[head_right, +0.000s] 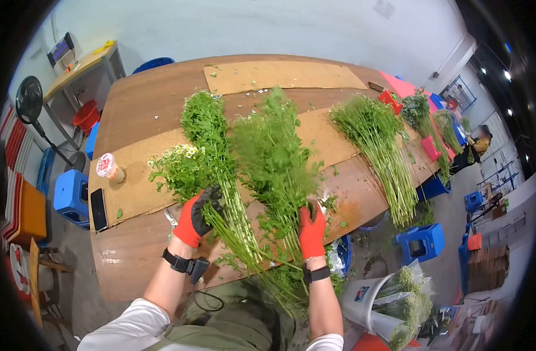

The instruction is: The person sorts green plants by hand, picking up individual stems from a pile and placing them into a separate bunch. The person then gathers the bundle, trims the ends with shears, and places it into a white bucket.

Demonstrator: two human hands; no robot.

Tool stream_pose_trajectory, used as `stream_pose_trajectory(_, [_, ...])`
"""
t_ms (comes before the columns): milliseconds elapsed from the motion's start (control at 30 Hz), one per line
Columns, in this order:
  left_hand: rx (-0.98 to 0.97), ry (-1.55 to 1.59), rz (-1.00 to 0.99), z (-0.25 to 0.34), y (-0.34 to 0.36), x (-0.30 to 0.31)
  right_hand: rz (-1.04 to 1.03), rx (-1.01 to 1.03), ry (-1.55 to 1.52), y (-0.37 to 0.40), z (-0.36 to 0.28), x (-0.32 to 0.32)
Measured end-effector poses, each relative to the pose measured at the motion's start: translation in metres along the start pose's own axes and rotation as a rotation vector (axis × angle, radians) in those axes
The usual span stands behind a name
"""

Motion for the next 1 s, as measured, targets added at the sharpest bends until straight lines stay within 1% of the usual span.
stream_pose_trajectory(33, [-0.010, -0.004, -0.005, 0.002, -0.001, -0.001, 0.035, 0.049, -0.056, 0.002, 0.006, -0.001])
stream_pose_trajectory(67, [-0.017, -0.041, -0.011, 0.003, 0.000, -0.001, 0.026, 0.058, -0.063, 0.009, 0.007, -0.001])
stream_pose_trajectory(133, [-0.041, -0.078, -0.002, 0.006, 0.002, 0.008, -0.022, -0.057, -0.143, 0.028, 0.005, 0.002])
stream_pose_trajectory(200, [-0.479, -0.960, -0.369, 0.015, 0.001, 0.011, -0.056, -0.059, -0.133, 0.047, 0.003, 0.003])
stream_pose_trajectory(233, [-0.409, -1.070, -0.366, 0.016, -0.002, 0.017, -0.076, -0.039, -0.093, 0.056, 0.004, 0.002])
stream_pose_trajectory(267, [-0.405, -1.075, -0.357, 0.013, -0.001, 0.020, -0.094, -0.023, -0.054, 0.066, 0.005, 0.001])
stream_pose_trajectory(300, [-0.640, -1.305, -0.365, 0.019, 0.008, -0.001, -0.122, -0.085, 0.008, 0.076, 0.003, 0.000])
stream_pose_trajectory(333, [-0.880, -1.530, -0.369, 0.026, 0.019, -0.019, -0.128, -0.094, 0.007, 0.083, 0.006, -0.001])
stream_pose_trajectory(367, [-0.581, -1.502, -0.326, 0.029, 0.018, -0.012, -0.198, 0.067, 0.188, 0.091, 0.001, -0.007])
stream_pose_trajectory(400, [-0.576, -1.506, -0.323, 0.033, 0.017, -0.017, -0.266, 0.232, 0.368, 0.099, -0.003, -0.016])
stream_pose_trajectory(433, [-0.697, -1.483, -0.482, 0.032, 0.018, -0.033, -0.274, 0.249, 0.442, 0.104, -0.004, -0.021])
stream_pose_trajectory(467, [-0.815, -1.450, -0.644, 0.032, 0.022, -0.047, -0.274, 0.241, 0.442, 0.109, -0.002, -0.024])
stream_pose_trajectory(500, [-0.713, -1.496, -0.686, 0.032, 0.021, -0.056, -0.270, 0.239, 0.427, 0.112, 0.000, -0.026])
stream_pose_trajectory(533, [-0.710, -1.492, -0.697, 0.031, 0.022, -0.059, -0.261, 0.238, 0.412, 0.112, 0.003, -0.026])
stream_pose_trajectory(567, [-0.702, -1.482, -0.659, 0.032, 0.022, -0.060, -0.299, 0.209, 0.408, 0.111, 0.015, -0.025])
stream_pose_trajectory(600, [-0.694, -1.474, -0.619, 0.034, 0.025, -0.063, -0.293, 0.204, 0.406, 0.110, 0.006, -0.027])
stream_pose_trajectory(667, [-0.658, -1.483, -0.604, 0.032, 0.032, -0.068, -0.291, 0.067, 0.051, 0.098, -0.018, -0.032])
stream_pose_trajectory(733, [-0.755, -1.450, -0.615, 0.032, 0.037, -0.073, -0.366, 0.208, -0.127, 0.086, -0.064, -0.047])
stream_pose_trajectory(767, [-0.752, -1.450, -0.628, 0.030, 0.038, -0.076, -0.355, 0.207, -0.131, 0.078, -0.078, -0.057])
stream_pose_trajectory(833, [-0.794, -1.453, -0.660, 0.031, 0.041, -0.081, -0.306, 0.369, -0.101, 0.071, -0.105, -0.077])
stream_pose_trajectory(867, [-0.795, -1.457, -0.665, 0.032, 0.043, -0.082, -0.303, 0.371, -0.106, 0.069, -0.105, -0.086])
stream_pose_trajectory(933, [-0.656, -1.500, -0.648, 0.028, 0.043, -0.076, -0.186, 0.299, 0.197, 0.063, -0.100, -0.104])
stream_pose_trajectory(967, [-0.508, -1.469, -0.558, 0.024, 0.038, -0.068, -0.072, 0.426, 0.285, 0.067, -0.104, -0.106])
stream_pose_trajectory(1000, [-0.501, -1.470, -0.555, 0.019, 0.036, -0.064, -0.076, 0.420, 0.285, 0.069, -0.105, -0.108])
Point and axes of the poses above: each hand's wrist, its own y-axis away from the middle knuckle, its own x-axis out of the back of the hand, z = x × y, the point moved 5 cm from there along -y, towards the middle knuckle, and after that the axes turned 11 degrees about -x, right-handed, at the moved point
